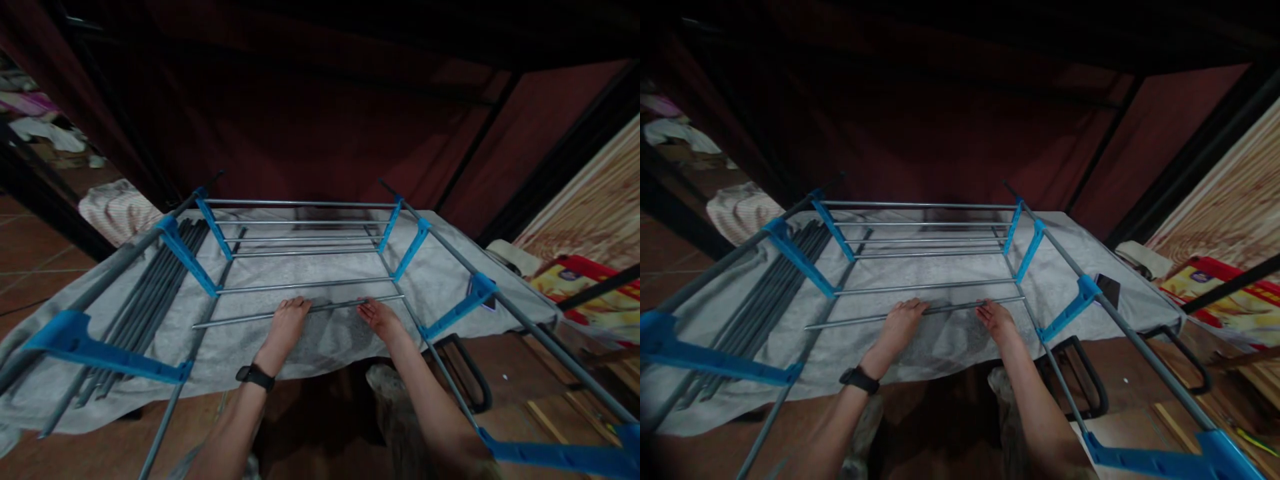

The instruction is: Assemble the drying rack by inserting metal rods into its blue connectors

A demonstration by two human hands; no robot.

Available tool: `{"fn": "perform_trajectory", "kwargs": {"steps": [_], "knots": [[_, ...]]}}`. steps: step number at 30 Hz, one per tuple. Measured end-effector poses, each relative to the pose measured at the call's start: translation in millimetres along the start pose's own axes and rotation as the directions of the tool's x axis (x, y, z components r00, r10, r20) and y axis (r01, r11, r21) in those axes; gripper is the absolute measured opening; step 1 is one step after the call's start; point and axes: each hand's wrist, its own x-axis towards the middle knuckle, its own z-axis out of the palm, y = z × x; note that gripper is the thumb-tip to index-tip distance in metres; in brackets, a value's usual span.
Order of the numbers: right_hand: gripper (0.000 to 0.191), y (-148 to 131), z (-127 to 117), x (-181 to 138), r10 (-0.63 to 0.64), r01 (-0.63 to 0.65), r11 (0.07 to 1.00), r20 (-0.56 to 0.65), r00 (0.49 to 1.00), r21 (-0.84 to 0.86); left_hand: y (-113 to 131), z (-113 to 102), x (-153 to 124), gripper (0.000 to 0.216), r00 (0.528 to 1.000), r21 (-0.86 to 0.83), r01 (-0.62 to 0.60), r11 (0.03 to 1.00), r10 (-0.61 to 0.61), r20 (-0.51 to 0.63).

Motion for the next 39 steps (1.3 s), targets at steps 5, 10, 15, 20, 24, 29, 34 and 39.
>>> {"fn": "perform_trajectory", "kwargs": {"steps": [5,10,15,20,24,29,34,39], "knots": [[0.013,1,0,2,-0.001,0.001,1.000,-0.026,1.000,-0.012,-2,0,-2,0.040,1.000,0.016,-0.006,1.000,0.006,0.007],[0.014,-1,0,2,-0.001,0.000,1.000,-0.027,1.000,-0.031,-1,-2,-2,0.036,1.000,0.017,-0.019,1.000,0.019,-0.001],[0.014,-2,-8,3,0.001,-0.004,0.998,-0.035,0.999,-0.061,3,-5,-6,0.035,0.999,0.014,-0.006,1.000,0.006,0.035],[0.017,-3,-23,19,0.010,-0.018,0.990,-0.061,0.998,-0.140,7,-3,-9,0.028,1.000,0.031,-0.010,0.999,0.010,0.024],[0.019,-5,-27,25,0.034,-0.045,0.982,-0.065,0.997,-0.183,8,3,-9,0.025,1.000,0.059,-0.003,0.998,0.003,0.007],[0.019,-11,-28,23,0.033,-0.050,0.982,-0.094,0.995,-0.183,10,4,-9,0.024,1.000,0.085,-0.019,0.996,0.018,0.013],[0.018,-12,-29,24,0.026,-0.042,0.983,-0.096,0.995,-0.177,9,5,-9,0.023,1.000,0.082,-0.014,0.997,0.014,0.002],[0.019,-10,-29,24,0.008,-0.028,0.982,-0.110,0.994,-0.186,8,8,-9,0.024,1.000,0.078,-0.005,0.997,0.005,-0.002]]}}
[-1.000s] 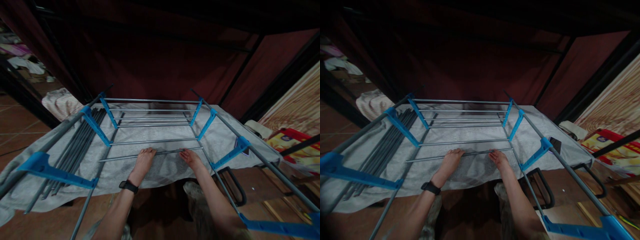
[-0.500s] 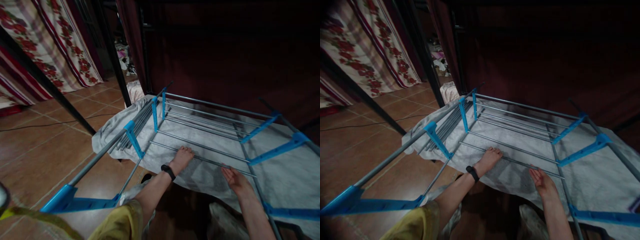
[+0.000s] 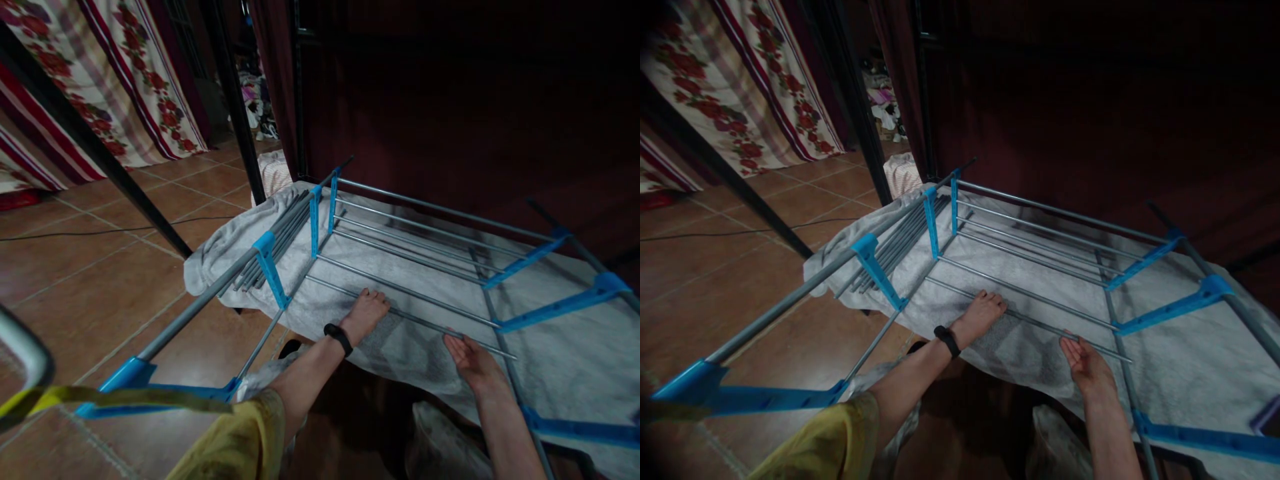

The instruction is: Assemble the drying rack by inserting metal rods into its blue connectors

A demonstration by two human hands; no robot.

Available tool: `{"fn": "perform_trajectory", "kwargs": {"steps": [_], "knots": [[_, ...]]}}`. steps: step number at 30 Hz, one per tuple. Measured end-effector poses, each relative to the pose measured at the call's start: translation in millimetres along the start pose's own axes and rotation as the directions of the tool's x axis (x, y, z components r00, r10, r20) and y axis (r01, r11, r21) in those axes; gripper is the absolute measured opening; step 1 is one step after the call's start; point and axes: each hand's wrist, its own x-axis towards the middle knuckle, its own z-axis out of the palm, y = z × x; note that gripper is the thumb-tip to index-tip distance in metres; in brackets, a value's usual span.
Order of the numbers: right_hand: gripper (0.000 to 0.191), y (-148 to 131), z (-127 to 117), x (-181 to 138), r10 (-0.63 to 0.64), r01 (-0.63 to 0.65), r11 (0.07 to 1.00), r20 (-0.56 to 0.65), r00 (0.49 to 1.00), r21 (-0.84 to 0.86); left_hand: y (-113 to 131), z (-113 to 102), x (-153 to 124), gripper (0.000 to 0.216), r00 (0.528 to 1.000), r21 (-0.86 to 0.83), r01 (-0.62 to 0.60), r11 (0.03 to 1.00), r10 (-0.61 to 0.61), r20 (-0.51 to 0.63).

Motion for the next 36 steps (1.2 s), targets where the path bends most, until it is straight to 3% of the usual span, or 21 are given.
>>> {"fn": "perform_trajectory", "kwargs": {"steps": [36], "knots": [[0.018,1,3,-4,-0.032,0.033,0.999,0.024,0.999,-0.025,12,4,0,0.023,1.000,-0.013,-0.002,1.000,0.002,-0.017]]}}
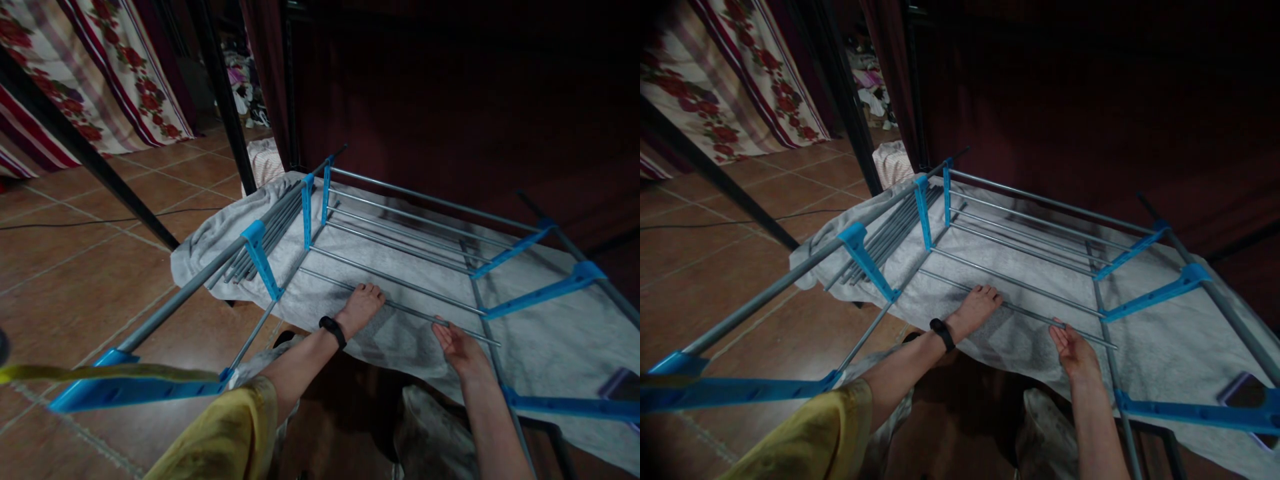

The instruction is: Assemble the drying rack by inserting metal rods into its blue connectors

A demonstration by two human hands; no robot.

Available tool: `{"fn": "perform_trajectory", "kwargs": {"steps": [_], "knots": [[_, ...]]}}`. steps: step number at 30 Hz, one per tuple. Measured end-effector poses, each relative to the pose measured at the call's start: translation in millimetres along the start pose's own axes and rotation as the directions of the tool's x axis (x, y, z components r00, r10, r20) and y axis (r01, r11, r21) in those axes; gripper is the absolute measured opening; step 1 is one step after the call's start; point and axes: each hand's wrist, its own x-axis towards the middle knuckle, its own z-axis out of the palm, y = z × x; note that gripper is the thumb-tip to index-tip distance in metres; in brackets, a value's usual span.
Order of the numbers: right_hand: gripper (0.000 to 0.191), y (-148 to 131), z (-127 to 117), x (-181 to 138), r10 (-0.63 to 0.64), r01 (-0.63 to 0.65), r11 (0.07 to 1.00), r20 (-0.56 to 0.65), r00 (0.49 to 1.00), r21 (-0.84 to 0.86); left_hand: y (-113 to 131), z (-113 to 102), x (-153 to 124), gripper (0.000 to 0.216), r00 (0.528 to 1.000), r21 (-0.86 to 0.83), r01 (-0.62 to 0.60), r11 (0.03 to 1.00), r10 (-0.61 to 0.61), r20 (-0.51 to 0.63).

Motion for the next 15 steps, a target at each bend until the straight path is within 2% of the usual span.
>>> {"fn": "perform_trajectory", "kwargs": {"steps": [15], "knots": [[0.019,1.8,-0.9,-1.5,-0.014,0.014,1.000,0.009,1.000,0.012,4.5,2.9,-1.6,0.023,1.000,0.025,0.022,0.999,-0.021,-0.023]]}}
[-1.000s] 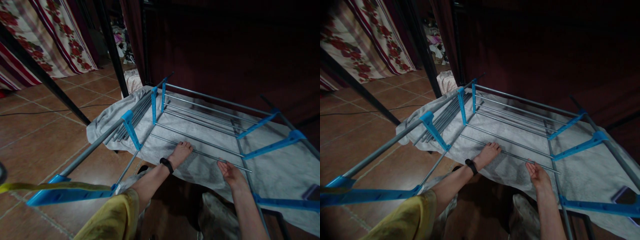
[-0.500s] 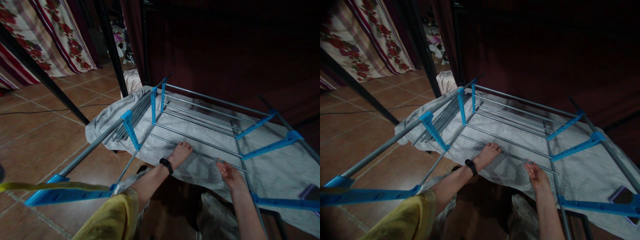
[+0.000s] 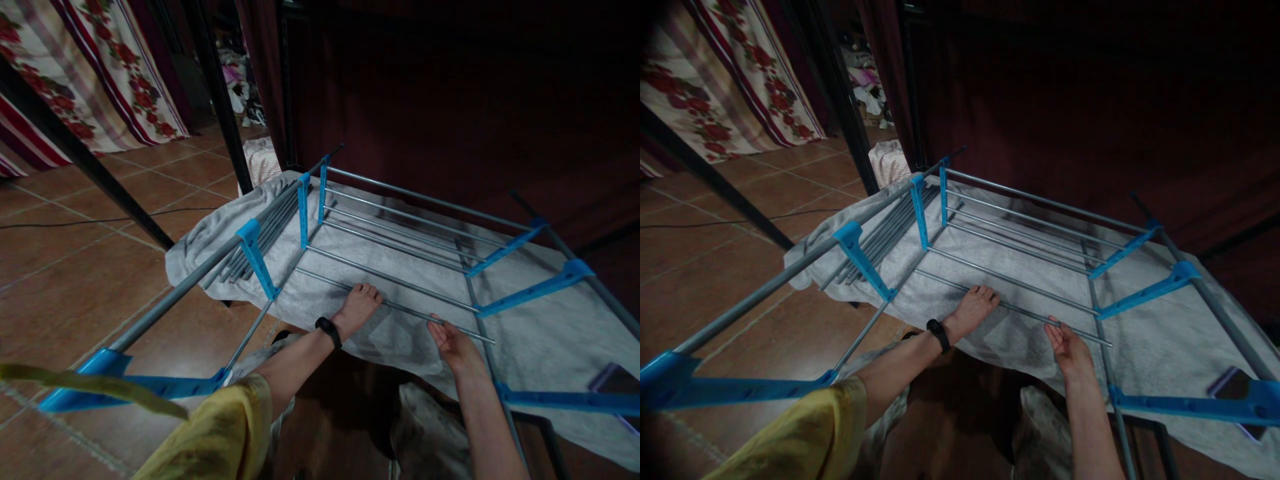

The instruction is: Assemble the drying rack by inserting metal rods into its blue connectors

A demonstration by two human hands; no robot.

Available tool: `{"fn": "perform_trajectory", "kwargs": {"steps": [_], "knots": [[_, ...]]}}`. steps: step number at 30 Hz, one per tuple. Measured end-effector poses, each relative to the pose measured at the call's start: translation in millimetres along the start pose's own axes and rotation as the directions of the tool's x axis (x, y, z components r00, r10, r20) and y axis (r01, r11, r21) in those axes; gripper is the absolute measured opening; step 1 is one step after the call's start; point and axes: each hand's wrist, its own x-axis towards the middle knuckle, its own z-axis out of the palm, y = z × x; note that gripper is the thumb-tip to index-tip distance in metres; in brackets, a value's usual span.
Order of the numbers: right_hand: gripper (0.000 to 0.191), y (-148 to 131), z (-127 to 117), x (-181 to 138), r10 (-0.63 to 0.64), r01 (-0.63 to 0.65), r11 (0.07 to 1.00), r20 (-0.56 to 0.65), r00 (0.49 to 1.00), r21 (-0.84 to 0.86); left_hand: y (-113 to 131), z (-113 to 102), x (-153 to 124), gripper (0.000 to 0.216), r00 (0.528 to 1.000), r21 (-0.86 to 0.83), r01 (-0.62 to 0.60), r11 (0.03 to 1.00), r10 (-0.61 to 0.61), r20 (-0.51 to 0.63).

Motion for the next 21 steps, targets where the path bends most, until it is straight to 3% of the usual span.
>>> {"fn": "perform_trajectory", "kwargs": {"steps": [21], "knots": [[0.019,1.1,0.4,0.6,-0.016,0.015,0.999,0.020,1.000,0.035,0.5,3.1,-0.3,0.021,1.000,0.036,-0.006,0.999,0.006,-0.013]]}}
